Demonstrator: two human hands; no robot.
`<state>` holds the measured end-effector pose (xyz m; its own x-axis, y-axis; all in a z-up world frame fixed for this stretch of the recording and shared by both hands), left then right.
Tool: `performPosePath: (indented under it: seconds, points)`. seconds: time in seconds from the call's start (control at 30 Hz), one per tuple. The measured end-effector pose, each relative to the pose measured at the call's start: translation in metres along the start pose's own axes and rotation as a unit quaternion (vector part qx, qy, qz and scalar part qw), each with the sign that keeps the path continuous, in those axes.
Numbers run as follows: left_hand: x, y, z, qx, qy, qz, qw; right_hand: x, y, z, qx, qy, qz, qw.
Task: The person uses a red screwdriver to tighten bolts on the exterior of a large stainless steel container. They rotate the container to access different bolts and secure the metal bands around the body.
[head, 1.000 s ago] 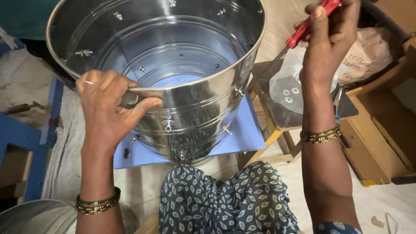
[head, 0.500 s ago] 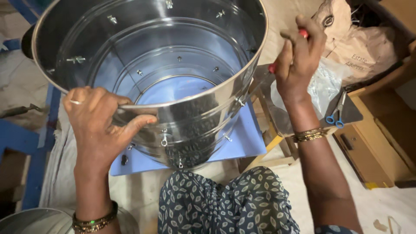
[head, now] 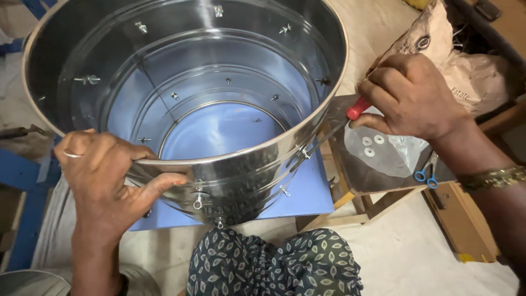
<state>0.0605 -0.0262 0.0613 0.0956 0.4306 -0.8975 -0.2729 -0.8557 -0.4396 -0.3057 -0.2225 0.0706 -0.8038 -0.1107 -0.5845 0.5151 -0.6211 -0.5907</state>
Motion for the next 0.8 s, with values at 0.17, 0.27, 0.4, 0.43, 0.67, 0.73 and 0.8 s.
performPosePath:
  seconds: [0.17,0.27,0.4,0.43,0.67,0.73,0.8]
  points:
    - [-0.003,-0.003,0.005,0.009,0.007,0.015,1.0,0.08,0.071,-0.003,0.017,0.18,0.015,0.983]
    - [-0.004,-0.002,0.007,0.01,0.002,0.017,1.0,0.128,0.118,-0.043,-0.045,0.311,0.064,0.947]
    - [-0.006,-0.003,0.009,0.013,-0.007,0.025,1.0,0.16,0.168,-0.124,-0.157,0.491,0.117,0.849]
    - [-0.007,-0.003,0.01,0.015,-0.006,0.022,1.0,0.156,0.173,-0.145,-0.18,0.497,0.171,0.831]
    - [-0.008,-0.002,0.012,0.024,-0.014,0.023,0.999,0.141,0.214,-0.235,-0.379,0.703,0.28,0.533]
    - [-0.009,-0.001,0.012,0.025,-0.016,0.027,0.999,0.135,0.211,-0.25,-0.409,0.722,0.284,0.481]
    - [-0.008,-0.001,0.012,0.023,-0.018,0.025,0.999,0.126,0.208,-0.262,-0.433,0.742,0.275,0.431]
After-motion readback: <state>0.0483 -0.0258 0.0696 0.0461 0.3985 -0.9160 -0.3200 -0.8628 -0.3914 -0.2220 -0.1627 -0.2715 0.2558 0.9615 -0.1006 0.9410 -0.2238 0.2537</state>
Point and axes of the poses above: each hand's wrist, its own x-axis away from the middle knuckle, its own y-axis out of the palm, z = x × y, the point moved 7 cm from there along -x, towards the middle knuckle, and after that the axes turned 12 degrees about z, right-handed, at the moved point
